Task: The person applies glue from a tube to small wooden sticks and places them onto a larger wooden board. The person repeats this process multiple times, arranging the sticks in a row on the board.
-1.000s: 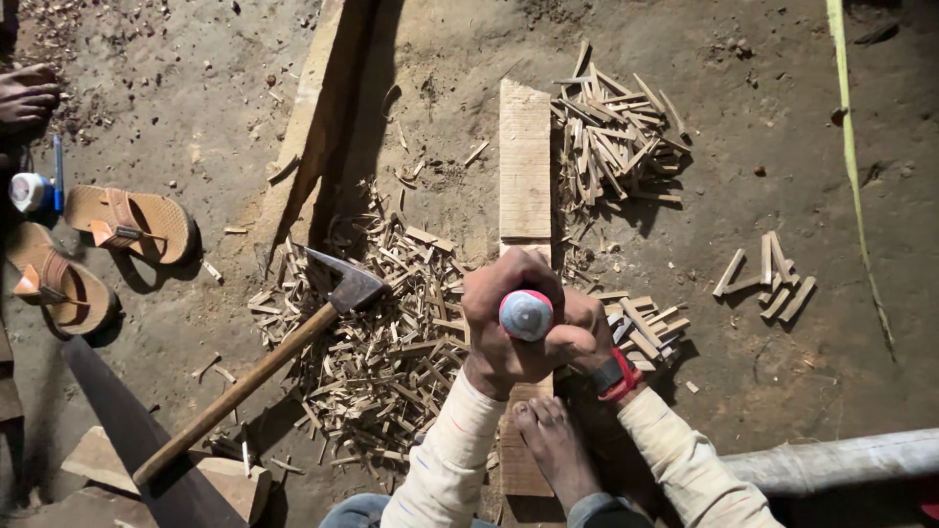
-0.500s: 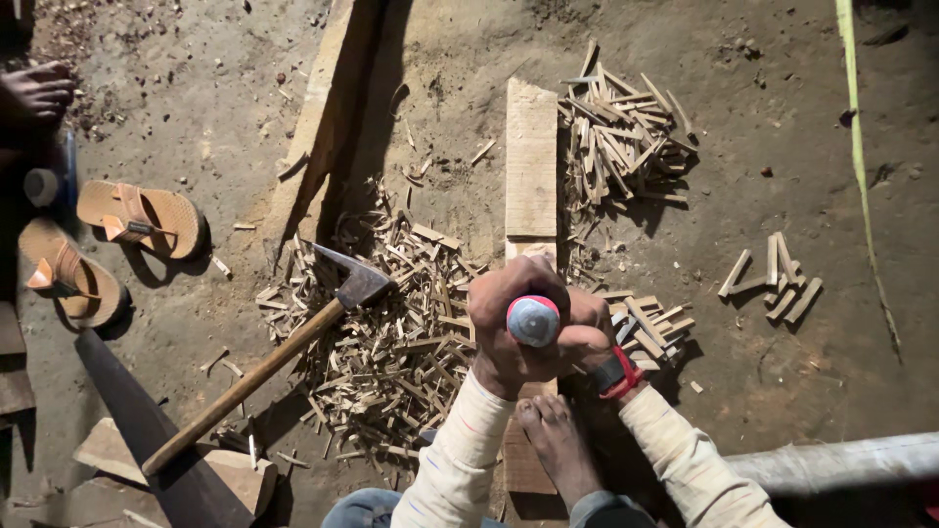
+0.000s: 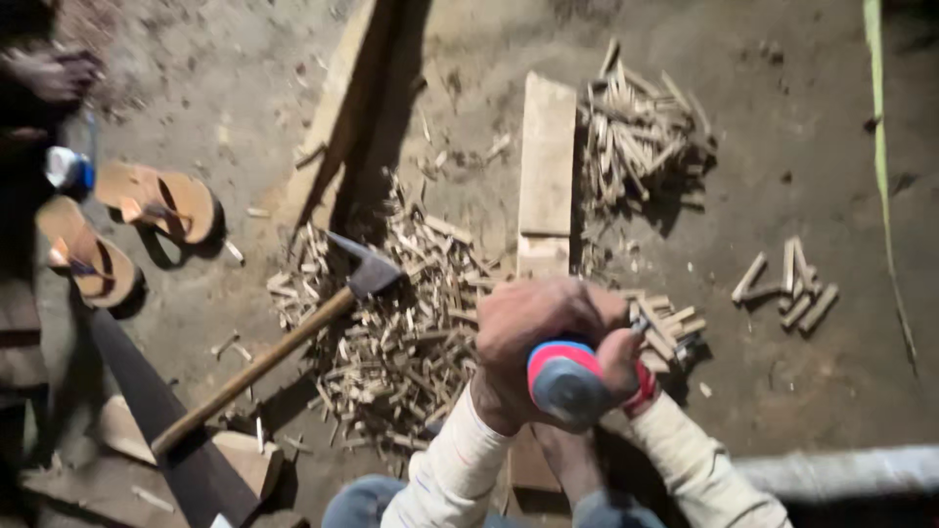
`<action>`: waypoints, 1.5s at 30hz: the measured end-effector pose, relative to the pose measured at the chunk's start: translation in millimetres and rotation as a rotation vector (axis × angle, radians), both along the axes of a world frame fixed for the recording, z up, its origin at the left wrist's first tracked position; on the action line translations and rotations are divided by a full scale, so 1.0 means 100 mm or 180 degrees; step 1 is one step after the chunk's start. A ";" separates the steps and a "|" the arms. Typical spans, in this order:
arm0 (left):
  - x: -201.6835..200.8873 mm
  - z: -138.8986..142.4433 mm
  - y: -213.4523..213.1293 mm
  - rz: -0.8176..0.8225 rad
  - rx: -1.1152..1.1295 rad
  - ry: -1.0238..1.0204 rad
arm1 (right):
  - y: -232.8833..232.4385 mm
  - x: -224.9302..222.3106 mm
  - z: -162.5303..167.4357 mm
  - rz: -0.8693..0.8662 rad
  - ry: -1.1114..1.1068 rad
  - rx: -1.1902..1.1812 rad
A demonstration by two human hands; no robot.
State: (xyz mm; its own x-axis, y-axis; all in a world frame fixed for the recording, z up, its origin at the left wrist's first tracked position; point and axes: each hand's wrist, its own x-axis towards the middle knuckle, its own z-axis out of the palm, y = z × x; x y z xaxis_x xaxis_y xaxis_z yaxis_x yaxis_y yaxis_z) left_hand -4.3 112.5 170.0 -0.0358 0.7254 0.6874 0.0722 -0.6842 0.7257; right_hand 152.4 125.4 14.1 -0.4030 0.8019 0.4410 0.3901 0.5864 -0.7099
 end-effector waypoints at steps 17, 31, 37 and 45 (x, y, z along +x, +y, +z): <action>0.10 -0.84 0.07 0.0963 -0.0413 -0.1093 | -0.06 -0.14 -0.22 -0.1071 0.0260 -0.0628; -0.02 -0.34 -0.02 0.0929 -0.0699 -0.0572 | 0.09 0.06 0.04 -0.0892 0.0278 -0.0323; -0.02 -0.14 0.04 0.0213 -0.0650 -0.0523 | 0.04 0.06 -0.04 -0.0993 0.0277 -0.0164; 0.05 0.00 0.13 -0.0002 -0.0644 -0.0448 | -0.01 0.02 0.04 -0.1043 0.0331 -0.0009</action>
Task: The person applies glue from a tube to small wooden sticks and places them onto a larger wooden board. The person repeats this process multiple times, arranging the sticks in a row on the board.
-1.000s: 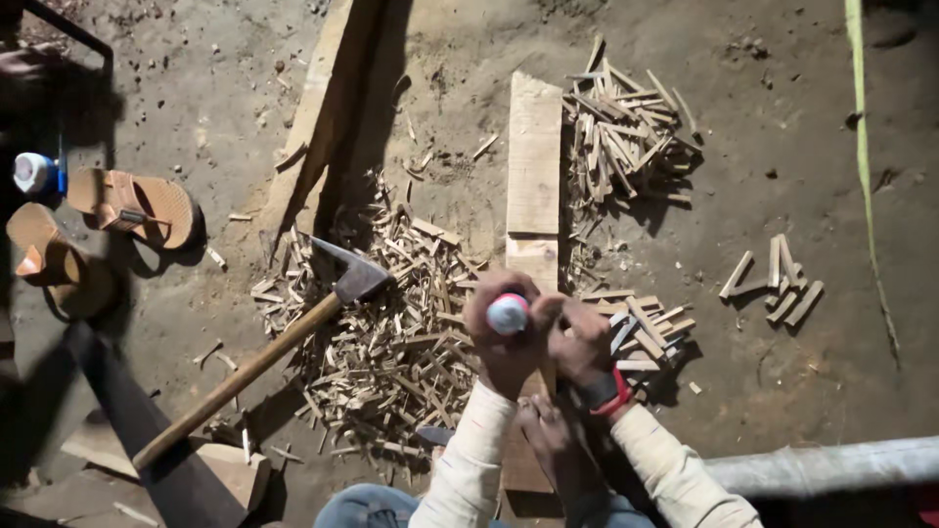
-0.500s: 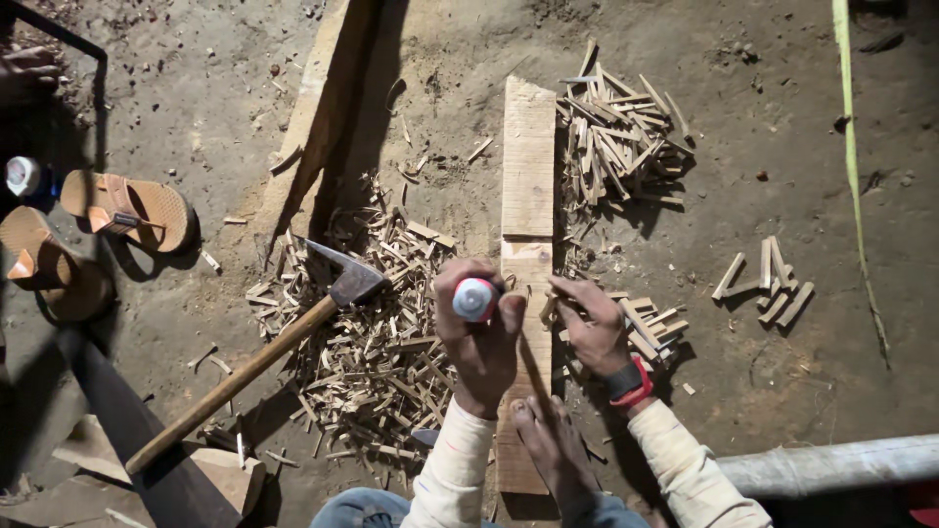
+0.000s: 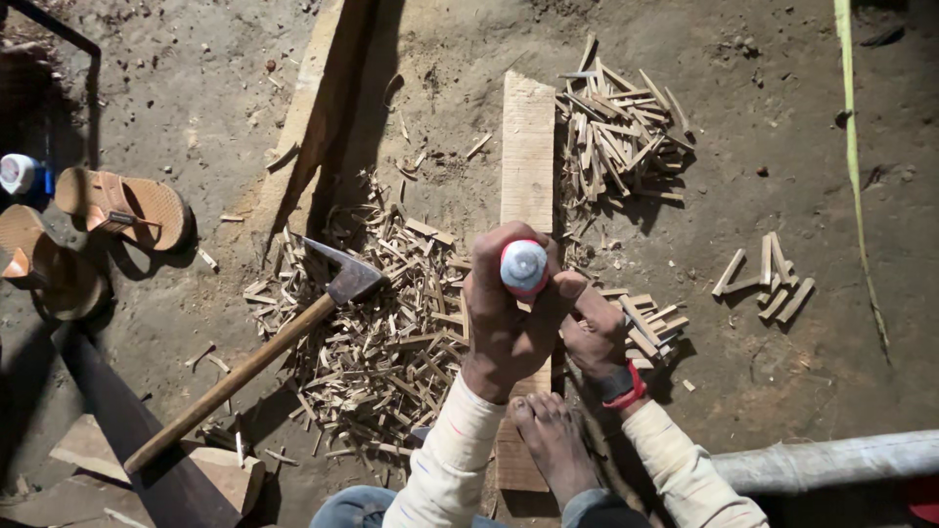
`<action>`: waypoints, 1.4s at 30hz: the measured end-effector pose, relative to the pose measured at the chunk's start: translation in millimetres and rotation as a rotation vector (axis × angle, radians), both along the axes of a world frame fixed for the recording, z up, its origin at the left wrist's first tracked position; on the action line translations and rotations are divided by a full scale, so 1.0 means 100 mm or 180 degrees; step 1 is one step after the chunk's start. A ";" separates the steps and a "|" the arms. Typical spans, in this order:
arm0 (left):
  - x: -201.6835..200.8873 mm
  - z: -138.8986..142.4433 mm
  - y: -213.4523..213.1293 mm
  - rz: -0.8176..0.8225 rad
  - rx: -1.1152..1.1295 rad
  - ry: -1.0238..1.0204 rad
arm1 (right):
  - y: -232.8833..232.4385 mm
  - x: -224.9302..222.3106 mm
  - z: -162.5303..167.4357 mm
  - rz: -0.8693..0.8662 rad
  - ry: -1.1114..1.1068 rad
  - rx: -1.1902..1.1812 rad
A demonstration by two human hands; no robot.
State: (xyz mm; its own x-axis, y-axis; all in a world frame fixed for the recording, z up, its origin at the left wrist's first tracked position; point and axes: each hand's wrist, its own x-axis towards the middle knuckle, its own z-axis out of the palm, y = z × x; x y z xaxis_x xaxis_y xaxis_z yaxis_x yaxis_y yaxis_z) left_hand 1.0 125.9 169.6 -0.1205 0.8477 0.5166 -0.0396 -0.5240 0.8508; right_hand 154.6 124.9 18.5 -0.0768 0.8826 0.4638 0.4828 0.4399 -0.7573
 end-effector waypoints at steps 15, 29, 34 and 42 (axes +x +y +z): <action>0.05 -0.01 0.04 -0.0217 -0.0070 -0.0190 | -0.05 0.03 0.05 0.0284 -0.0091 -0.0288; 0.12 0.08 0.06 0.0183 0.0494 0.0245 | -0.04 0.00 -0.20 0.0158 -0.0146 0.0214; 0.13 0.05 0.07 0.0032 0.0154 0.0197 | -0.05 -0.08 -0.15 0.0187 -0.0142 0.0210; 0.16 -0.41 0.09 0.0146 0.0299 0.0331 | -0.02 -0.14 -0.04 0.0214 -0.0092 0.0257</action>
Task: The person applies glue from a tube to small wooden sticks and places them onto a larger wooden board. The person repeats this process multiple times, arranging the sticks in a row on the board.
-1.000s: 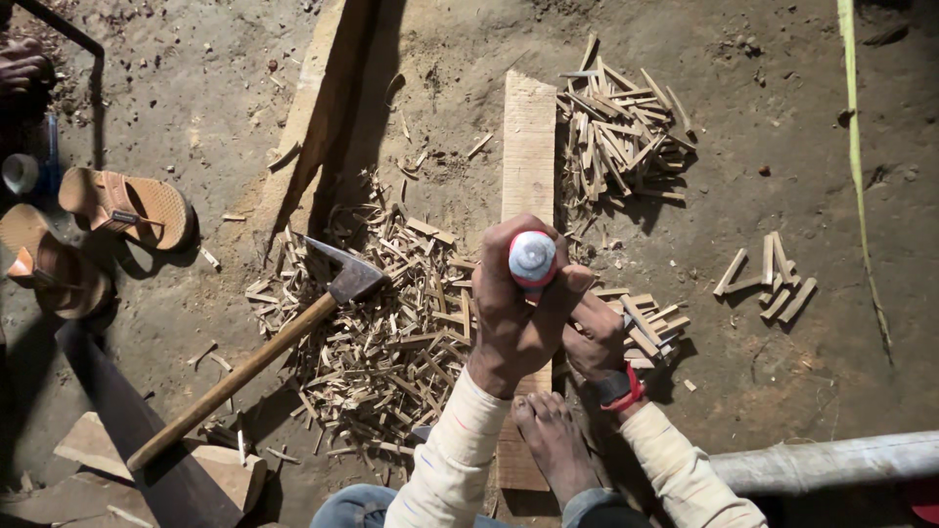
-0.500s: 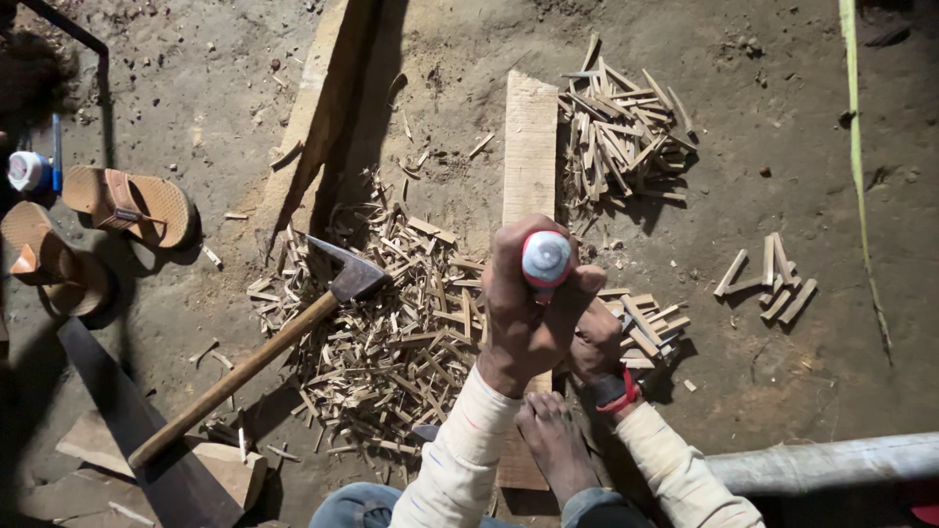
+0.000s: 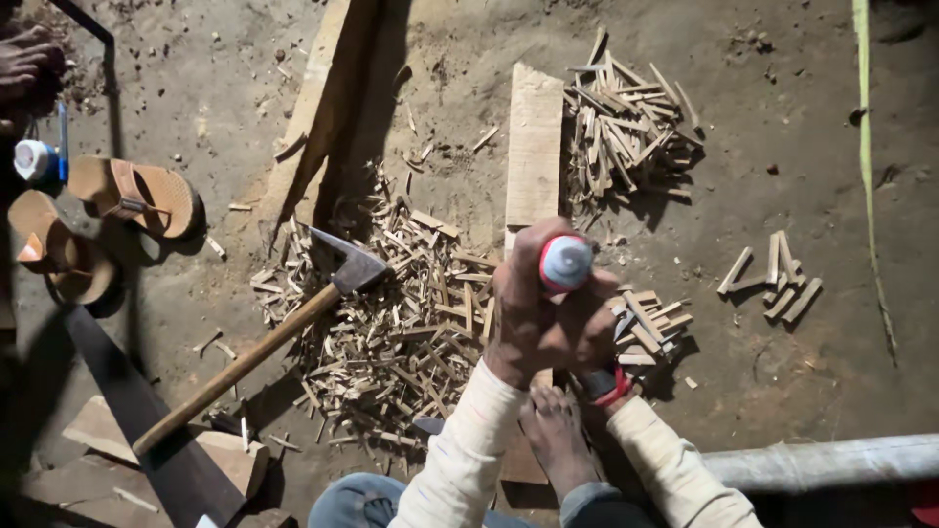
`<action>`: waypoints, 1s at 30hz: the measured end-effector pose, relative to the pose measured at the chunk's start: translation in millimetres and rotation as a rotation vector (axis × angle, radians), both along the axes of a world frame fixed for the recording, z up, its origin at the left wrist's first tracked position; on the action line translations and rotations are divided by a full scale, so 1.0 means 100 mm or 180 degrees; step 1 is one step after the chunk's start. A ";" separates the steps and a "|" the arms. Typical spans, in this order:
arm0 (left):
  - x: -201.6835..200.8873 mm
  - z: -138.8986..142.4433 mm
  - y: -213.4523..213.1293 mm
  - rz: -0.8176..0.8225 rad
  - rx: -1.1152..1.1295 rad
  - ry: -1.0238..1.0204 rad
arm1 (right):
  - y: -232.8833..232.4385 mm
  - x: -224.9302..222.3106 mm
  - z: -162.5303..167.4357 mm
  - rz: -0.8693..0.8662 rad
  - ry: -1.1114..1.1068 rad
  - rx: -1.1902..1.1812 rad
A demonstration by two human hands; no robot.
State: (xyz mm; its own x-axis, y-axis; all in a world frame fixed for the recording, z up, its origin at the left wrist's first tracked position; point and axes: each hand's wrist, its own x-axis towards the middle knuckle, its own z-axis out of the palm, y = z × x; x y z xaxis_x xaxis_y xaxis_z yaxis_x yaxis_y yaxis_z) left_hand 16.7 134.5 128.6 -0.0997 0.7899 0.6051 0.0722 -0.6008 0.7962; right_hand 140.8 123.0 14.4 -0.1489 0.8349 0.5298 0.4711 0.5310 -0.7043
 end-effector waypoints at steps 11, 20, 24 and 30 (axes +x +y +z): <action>-0.19 -0.38 -0.11 -0.0159 -0.0210 0.0047 | 0.01 -0.03 0.10 -0.0128 0.0096 -0.0121; -0.18 -0.41 -0.28 -0.0176 -0.0539 -0.0087 | 0.33 0.63 0.14 -0.1331 0.0334 -0.0060; -0.21 -0.49 -0.38 -0.0190 -0.0472 -0.0414 | 0.55 1.56 0.16 -0.1945 -0.1000 0.0606; -0.22 -0.54 -0.42 0.0032 -0.0415 -0.0398 | 0.26 1.79 0.03 -0.2114 -0.1206 -0.0737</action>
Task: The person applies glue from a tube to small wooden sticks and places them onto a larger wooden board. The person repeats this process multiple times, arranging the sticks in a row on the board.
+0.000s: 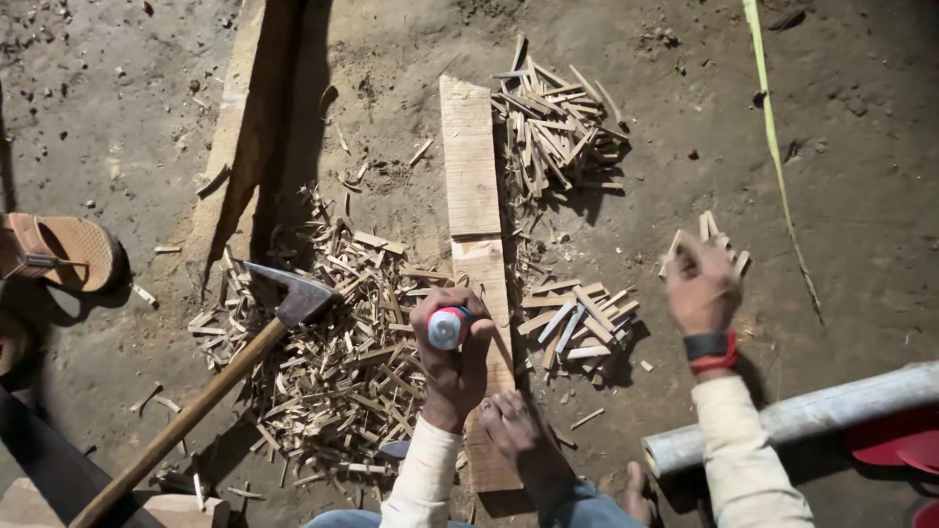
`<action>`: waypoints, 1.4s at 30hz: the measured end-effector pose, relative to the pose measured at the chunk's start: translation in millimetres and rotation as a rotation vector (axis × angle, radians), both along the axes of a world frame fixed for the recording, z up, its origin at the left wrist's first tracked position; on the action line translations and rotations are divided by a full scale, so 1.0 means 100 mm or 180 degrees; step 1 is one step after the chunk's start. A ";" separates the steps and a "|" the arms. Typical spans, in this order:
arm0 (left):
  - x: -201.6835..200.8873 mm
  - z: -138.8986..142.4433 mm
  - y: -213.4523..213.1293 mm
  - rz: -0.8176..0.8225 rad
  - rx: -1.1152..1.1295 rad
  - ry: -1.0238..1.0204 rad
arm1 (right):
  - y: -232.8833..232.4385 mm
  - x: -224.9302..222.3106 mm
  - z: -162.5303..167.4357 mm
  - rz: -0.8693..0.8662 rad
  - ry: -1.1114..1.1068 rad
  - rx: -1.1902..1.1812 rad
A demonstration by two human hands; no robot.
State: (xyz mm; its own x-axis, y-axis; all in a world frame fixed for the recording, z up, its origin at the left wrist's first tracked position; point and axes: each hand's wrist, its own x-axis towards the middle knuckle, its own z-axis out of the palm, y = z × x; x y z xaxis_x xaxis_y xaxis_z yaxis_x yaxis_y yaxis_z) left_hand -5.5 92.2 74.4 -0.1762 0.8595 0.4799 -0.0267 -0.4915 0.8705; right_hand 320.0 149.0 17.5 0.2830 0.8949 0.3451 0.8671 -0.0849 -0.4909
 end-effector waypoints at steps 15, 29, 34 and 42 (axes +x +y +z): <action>-0.23 0.24 0.08 0.0827 0.0313 0.0461 | -0.51 -0.59 0.00 0.0624 0.0349 -0.0343; -0.19 1.01 0.02 0.0356 0.0348 -0.0781 | -0.11 -1.67 0.08 0.2395 0.0743 -0.0090; -0.21 1.11 0.08 0.0110 0.0135 -0.0696 | -0.10 -1.85 0.11 0.2416 0.1322 -0.0180; -0.16 1.15 0.15 -0.0333 0.0161 -0.0744 | -0.13 -1.83 0.11 0.2723 0.1355 -0.0172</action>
